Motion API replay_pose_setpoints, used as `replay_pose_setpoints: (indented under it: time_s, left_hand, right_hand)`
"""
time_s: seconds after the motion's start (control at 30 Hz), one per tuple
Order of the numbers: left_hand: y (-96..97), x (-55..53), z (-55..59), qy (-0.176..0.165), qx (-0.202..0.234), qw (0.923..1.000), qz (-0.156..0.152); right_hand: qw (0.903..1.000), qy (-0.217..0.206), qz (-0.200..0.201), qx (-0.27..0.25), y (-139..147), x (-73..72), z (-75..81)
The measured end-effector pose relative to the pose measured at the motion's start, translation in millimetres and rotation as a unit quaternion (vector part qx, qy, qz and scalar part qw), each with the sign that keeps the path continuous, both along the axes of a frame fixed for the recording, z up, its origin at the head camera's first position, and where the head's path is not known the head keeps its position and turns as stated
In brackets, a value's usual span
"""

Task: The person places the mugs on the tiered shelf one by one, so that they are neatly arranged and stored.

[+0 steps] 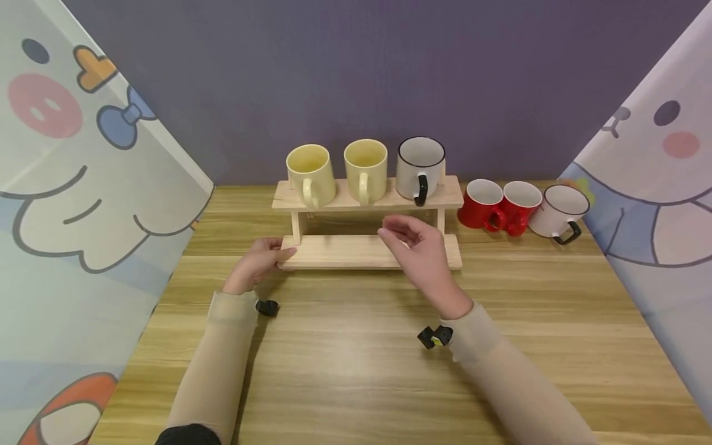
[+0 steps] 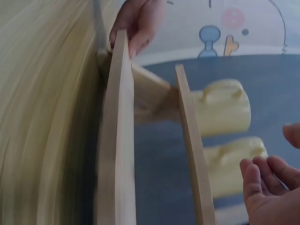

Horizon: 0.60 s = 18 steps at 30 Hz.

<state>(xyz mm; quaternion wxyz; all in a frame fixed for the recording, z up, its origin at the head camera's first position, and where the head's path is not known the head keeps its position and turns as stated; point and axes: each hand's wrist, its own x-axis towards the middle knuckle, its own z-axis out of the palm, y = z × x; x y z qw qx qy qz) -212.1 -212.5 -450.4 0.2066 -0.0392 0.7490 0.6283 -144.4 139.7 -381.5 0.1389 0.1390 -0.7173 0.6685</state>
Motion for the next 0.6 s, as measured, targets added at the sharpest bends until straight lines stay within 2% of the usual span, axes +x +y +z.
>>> replay_pose_setpoints:
  time_s: [0.27, 0.6]
  left_hand:
    - [-1.8, 0.7, 0.9, 0.009, 0.004, 0.9999, 0.005]
    - [-0.5, -1.0, -3.0, 0.007, -0.015, 0.9999, 0.003]
  right_hand:
    - [0.9987, 0.045, -0.021, -0.011, 41, 1.8, 2.3]
    - [0.9917, 0.038, -0.114, -0.045, 103, 10.4, 4.6]
